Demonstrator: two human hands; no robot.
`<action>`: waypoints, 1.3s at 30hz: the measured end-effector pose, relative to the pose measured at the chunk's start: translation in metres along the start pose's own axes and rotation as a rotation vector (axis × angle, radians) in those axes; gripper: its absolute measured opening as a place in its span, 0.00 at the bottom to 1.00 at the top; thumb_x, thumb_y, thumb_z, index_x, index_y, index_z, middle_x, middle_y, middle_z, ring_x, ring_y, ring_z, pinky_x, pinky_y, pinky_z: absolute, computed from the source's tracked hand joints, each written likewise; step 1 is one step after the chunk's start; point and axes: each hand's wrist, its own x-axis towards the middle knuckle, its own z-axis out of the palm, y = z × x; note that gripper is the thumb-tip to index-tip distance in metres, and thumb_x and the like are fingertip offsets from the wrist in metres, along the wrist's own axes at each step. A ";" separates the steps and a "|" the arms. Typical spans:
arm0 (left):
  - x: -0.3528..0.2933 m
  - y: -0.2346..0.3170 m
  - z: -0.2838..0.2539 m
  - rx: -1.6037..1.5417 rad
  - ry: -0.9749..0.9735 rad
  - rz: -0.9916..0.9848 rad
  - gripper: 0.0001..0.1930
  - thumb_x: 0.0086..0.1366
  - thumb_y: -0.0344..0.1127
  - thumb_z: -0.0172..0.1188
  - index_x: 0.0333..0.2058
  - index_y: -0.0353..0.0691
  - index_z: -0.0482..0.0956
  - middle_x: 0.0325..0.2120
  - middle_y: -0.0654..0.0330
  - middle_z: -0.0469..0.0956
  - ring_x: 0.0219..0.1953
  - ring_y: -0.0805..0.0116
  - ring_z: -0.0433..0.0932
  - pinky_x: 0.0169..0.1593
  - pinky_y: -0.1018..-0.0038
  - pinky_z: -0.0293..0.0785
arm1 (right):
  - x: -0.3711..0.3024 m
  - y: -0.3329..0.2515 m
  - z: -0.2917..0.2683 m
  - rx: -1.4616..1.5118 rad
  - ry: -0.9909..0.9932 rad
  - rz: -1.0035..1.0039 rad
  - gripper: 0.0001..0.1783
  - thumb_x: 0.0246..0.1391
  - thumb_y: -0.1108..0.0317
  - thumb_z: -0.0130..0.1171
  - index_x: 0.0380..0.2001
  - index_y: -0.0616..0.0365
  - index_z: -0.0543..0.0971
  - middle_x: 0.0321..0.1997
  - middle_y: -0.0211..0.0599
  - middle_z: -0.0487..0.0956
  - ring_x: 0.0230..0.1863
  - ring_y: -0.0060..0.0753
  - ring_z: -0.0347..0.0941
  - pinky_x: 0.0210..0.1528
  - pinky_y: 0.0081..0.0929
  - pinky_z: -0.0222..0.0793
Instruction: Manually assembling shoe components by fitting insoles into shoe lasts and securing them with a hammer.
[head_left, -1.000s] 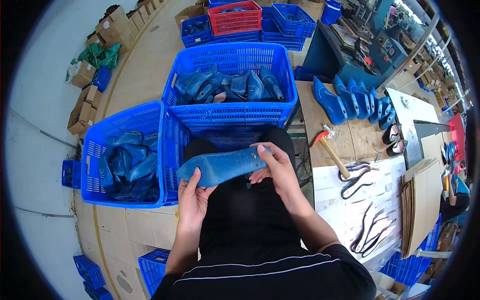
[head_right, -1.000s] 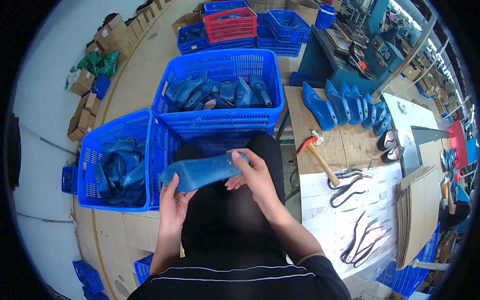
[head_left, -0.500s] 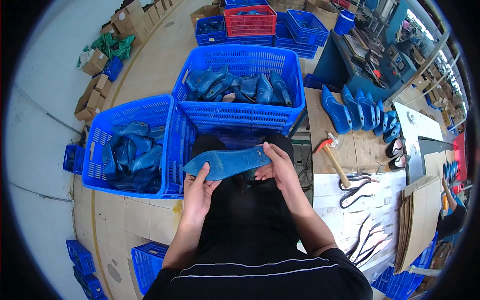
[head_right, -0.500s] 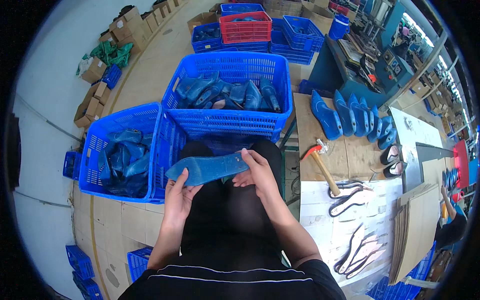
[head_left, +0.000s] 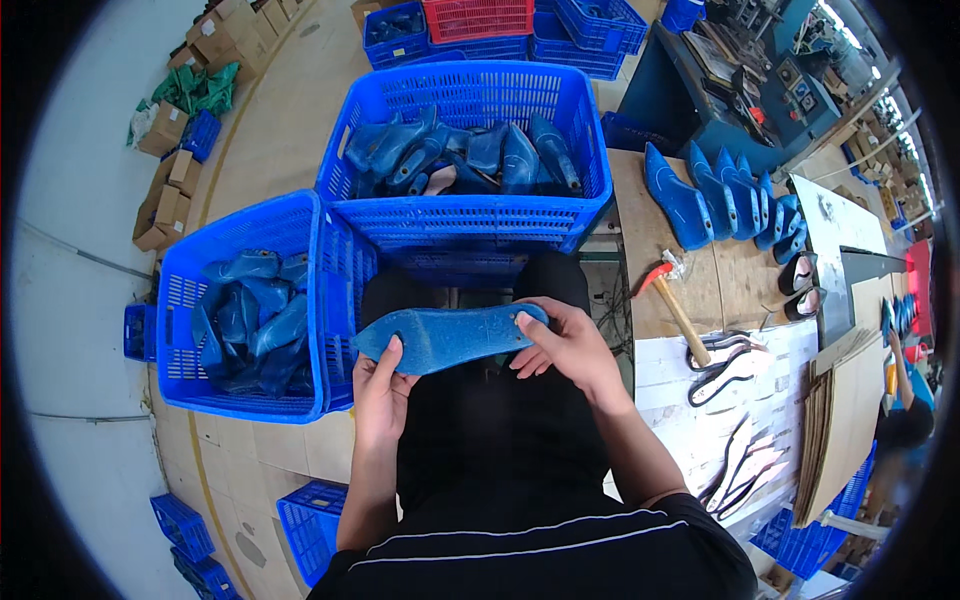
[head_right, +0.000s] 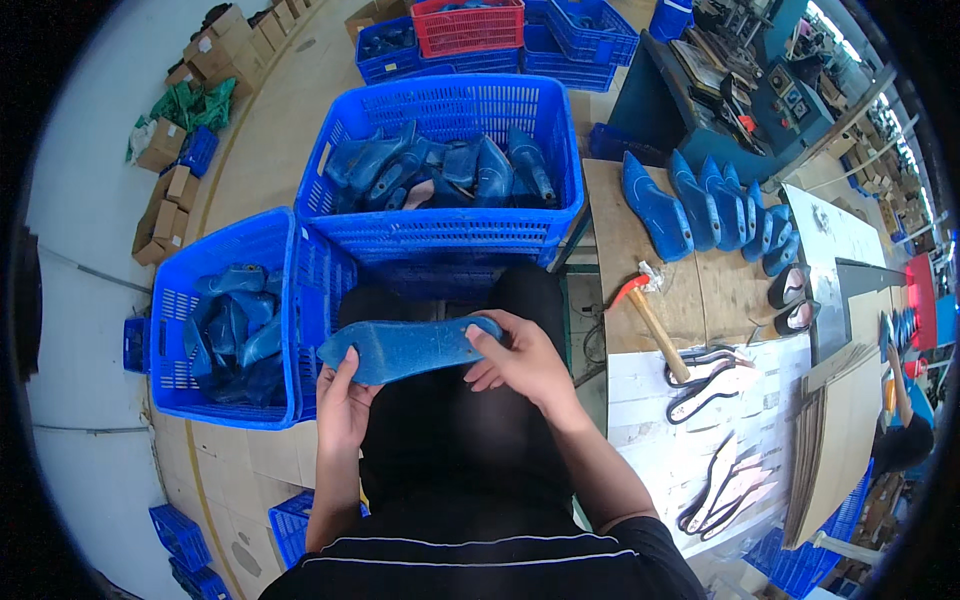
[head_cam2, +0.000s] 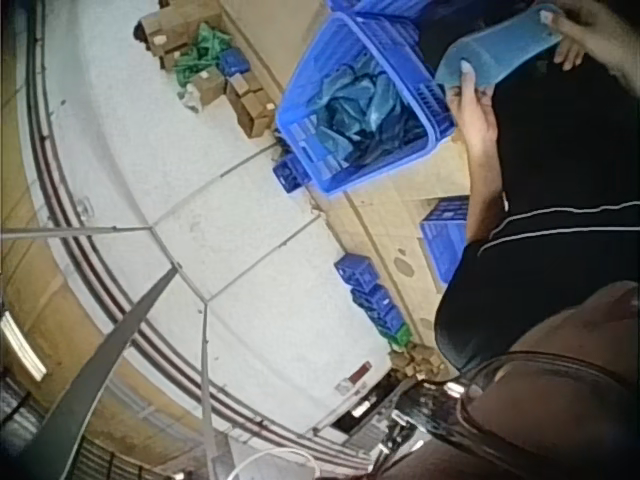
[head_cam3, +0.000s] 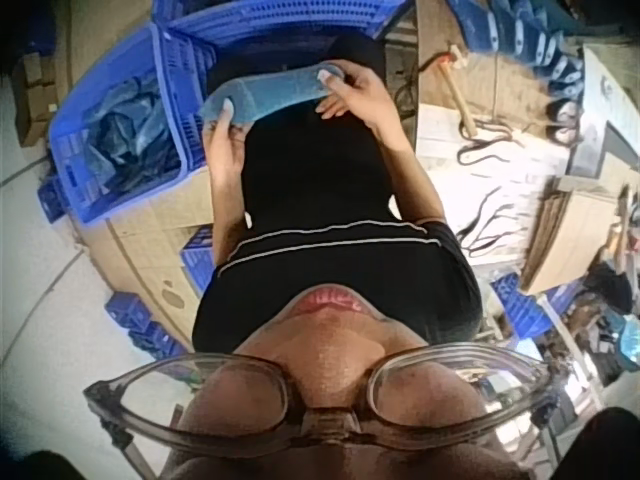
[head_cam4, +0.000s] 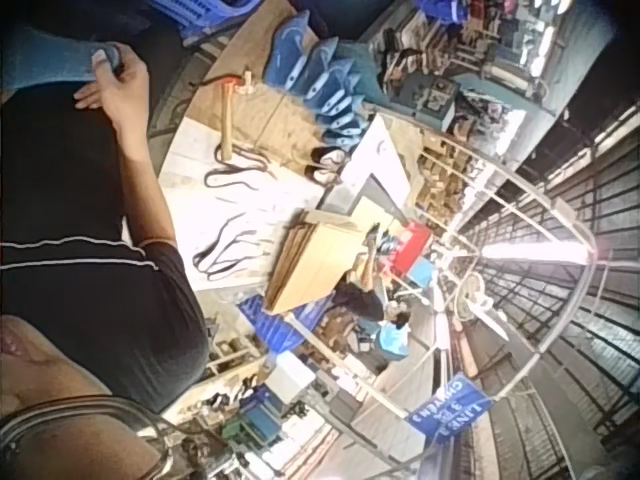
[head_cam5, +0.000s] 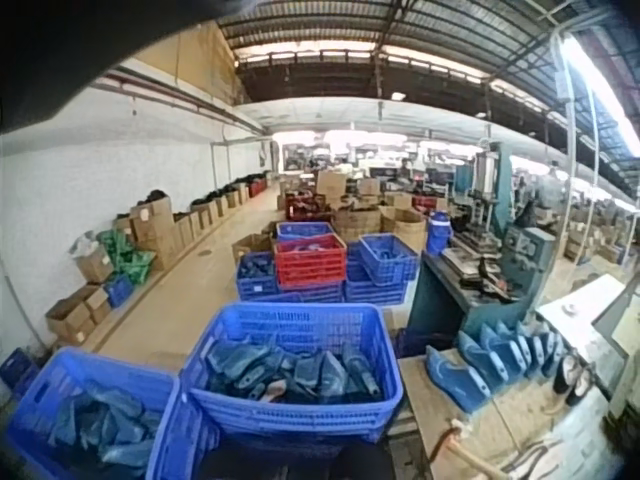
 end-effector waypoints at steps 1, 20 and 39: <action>0.001 0.000 -0.001 0.017 -0.015 0.002 0.15 0.76 0.36 0.64 0.56 0.39 0.77 0.50 0.56 0.85 0.52 0.64 0.86 0.58 0.63 0.85 | 0.000 0.004 0.001 -0.005 0.001 0.010 0.23 0.70 0.52 0.63 0.56 0.60 0.81 0.28 0.35 0.86 0.26 0.30 0.86 0.29 0.23 0.79; 0.002 -0.002 -0.007 0.031 0.020 -0.022 0.15 0.74 0.37 0.66 0.55 0.41 0.78 0.49 0.61 0.84 0.49 0.71 0.85 0.55 0.70 0.82 | 0.004 -0.004 -0.003 -0.164 0.077 -0.073 0.20 0.72 0.57 0.61 0.50 0.66 0.82 0.28 0.38 0.85 0.26 0.27 0.85 0.30 0.22 0.79; 0.004 -0.010 -0.020 0.148 -0.035 -0.001 0.19 0.78 0.43 0.61 0.60 0.41 0.74 0.54 0.57 0.82 0.56 0.65 0.84 0.59 0.63 0.82 | 0.001 -0.007 0.002 -0.323 0.156 -0.131 0.24 0.79 0.51 0.49 0.55 0.62 0.81 0.26 0.35 0.84 0.25 0.25 0.84 0.29 0.17 0.75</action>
